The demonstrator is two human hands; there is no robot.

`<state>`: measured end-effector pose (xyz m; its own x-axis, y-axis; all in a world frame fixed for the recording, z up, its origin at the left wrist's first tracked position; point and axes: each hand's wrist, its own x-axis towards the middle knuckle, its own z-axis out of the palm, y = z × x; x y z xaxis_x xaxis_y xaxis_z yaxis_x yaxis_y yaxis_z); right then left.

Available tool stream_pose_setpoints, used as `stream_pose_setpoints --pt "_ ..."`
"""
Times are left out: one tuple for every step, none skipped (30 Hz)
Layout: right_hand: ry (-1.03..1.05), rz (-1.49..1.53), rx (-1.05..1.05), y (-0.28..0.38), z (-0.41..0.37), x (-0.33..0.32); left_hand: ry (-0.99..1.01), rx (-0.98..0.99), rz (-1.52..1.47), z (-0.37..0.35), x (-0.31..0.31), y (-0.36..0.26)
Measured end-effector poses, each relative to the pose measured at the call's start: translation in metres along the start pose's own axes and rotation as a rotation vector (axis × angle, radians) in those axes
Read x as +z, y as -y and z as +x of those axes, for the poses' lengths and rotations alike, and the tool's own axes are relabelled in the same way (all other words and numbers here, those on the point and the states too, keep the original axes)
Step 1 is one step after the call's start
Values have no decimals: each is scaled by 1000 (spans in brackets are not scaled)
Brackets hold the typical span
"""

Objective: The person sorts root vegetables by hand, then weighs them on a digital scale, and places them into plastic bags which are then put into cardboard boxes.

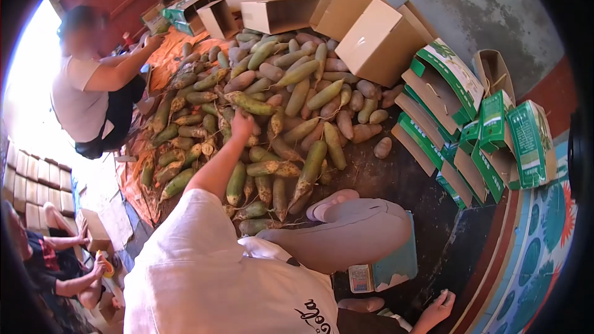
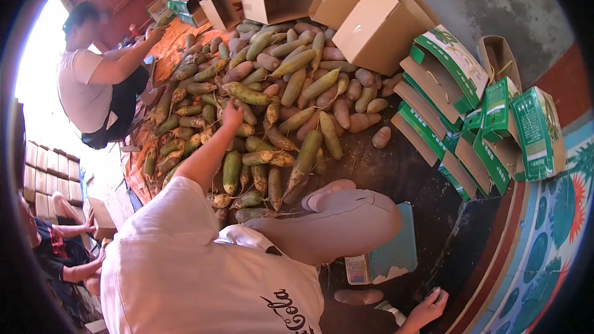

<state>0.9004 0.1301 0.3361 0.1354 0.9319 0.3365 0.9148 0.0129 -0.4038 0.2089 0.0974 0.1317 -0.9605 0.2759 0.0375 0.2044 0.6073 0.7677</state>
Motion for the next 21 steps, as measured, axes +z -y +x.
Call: stream_pose_setpoints --pt "-3 -7 -12 5 6 -1 -3 -25 -11 8 -13 -13" --pt "-1 -19 -15 7 12 0 -4 -49 -22 16 -26 -28" --pt "1 -32 -17 6 18 1 -43 -44 -55 31 -27 -26" --pt "4 -46 -17 4 25 2 -79 -39 -86 46 -29 -23" --pt "-12 -48 -40 -6 32 6 -116 -32 -119 62 -30 -21" --pt "5 -41 -23 -11 38 8 -129 -45 -106 74 -34 -26" --pt "24 -36 -6 -14 44 9 -140 -59 -91 84 -42 -34" --pt "45 -33 11 -19 49 10 -149 -75 -76 90 -49 -39" --pt "14 -69 -1 -30 56 14 -126 -78 -65 97 -56 -46" --pt "17 -84 39 -33 62 15 -101 -81 -55 103 -63 -53" --pt "21 -104 81 -36 66 14 -70 -85 -43 105 -68 -58" --pt "23 -123 123 -38 70 14 -53 -102 -73 104 -74 -67" --pt "-6 -127 104 -43 72 16 -35 -120 -101 101 -81 -76" --pt "0 -127 124 -47 72 17 -16 -138 -129 101 -83 -80" --pt "6 -126 143 -51 72 20 -40 -105 -22 126 -72 -59" --pt "12 -124 160 -56 72 23 -48 -88 22 124 -74 -62" --pt "23 -126 154 -62 71 28 -55 -72 65 123 -75 -66" --pt "34 -130 150 -69 69 33 -61 -55 109 121 -77 -69" --pt "43 -131 146 -68 67 34 -60 -58 113 119 -80 -73" --pt "10 -123 87 -67 66 34 -59 -60 116 116 -83 -78" --pt "-21 -116 28 -66 64 34 -56 -63 121 114 -85 -81"
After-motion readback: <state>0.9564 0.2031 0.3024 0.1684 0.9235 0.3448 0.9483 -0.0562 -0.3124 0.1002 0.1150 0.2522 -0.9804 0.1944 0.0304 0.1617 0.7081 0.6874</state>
